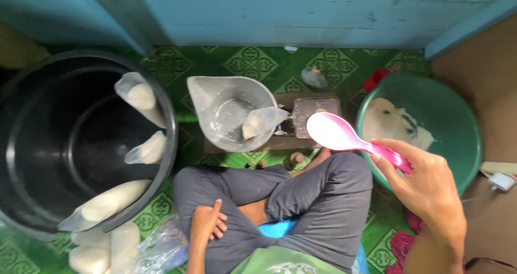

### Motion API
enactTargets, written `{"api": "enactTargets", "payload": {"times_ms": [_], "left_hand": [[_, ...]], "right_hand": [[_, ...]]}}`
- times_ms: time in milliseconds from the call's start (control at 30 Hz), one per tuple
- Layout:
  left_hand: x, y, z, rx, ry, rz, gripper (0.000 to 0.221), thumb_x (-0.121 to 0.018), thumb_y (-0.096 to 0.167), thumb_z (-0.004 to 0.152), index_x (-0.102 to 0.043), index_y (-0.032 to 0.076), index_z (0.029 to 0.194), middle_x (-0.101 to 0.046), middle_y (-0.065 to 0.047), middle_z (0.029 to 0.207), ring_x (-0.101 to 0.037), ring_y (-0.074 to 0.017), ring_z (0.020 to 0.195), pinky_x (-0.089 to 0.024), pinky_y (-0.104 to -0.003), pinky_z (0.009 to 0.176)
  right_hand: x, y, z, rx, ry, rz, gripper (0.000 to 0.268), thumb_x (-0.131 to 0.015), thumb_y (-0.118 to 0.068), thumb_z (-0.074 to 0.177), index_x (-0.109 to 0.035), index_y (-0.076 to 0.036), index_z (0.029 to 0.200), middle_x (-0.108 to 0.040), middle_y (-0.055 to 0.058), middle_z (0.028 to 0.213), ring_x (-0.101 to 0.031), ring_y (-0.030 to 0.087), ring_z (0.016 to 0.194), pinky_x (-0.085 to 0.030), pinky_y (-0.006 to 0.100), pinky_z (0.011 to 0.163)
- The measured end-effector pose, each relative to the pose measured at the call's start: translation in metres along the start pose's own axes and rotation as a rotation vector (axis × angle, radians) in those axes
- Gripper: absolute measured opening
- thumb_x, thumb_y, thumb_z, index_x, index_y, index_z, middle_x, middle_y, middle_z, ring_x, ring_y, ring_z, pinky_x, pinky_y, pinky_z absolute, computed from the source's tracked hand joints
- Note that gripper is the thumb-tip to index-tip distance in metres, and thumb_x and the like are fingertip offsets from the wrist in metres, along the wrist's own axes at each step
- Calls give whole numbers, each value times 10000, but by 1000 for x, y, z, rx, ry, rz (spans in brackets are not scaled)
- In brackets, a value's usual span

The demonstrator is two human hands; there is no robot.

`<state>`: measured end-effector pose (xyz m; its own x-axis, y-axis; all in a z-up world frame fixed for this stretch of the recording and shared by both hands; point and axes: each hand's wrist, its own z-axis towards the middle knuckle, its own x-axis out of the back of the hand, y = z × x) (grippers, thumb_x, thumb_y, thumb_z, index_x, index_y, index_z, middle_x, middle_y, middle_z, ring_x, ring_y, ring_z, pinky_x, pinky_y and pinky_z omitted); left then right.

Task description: A person is manually scooping white powder into plastic bags and sealing them using a heat sealer while sitting on the floor.

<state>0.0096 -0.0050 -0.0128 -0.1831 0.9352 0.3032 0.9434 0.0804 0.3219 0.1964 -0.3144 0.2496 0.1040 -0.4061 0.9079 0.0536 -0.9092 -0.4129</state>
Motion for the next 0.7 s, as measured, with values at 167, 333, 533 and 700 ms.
{"api": "enactTargets", "payload": {"times_ms": [167,333,533,700], "left_hand": [[4,-2,-1,-8,-37,-9,568,-483,403,964,-729,-74,776,-659,-143,538,-542,-214,340,-345,-268,309],[9,2,-7,-17,-62,-12,568,-480,400,968,-728,-74,777,-657,-138,533,-544,-208,337,-348,-260,306],[13,3,-10,-17,-89,-4,566,-478,405,970,-729,-68,785,-663,-130,539,-553,-200,344,-360,-250,313],[16,4,-7,-3,-121,-24,580,-474,419,968,-727,-68,780,-659,-132,534,-545,-199,336,-344,-245,307]], "right_hand": [[-11,-30,3,17,-50,-32,308,-733,-244,807,-751,-182,1108,-690,87,683,-524,221,501,-441,350,509],[-21,-56,9,-22,-142,-115,323,-687,-336,824,-738,-242,1130,-724,83,786,-631,269,622,-499,387,612],[-31,-85,16,-83,-220,-125,330,-661,-357,837,-737,-227,1130,-751,80,870,-698,254,769,-519,386,671],[-39,-98,25,-104,-245,-139,361,-645,-403,846,-733,-210,1138,-751,100,898,-696,276,752,-526,390,670]]}}
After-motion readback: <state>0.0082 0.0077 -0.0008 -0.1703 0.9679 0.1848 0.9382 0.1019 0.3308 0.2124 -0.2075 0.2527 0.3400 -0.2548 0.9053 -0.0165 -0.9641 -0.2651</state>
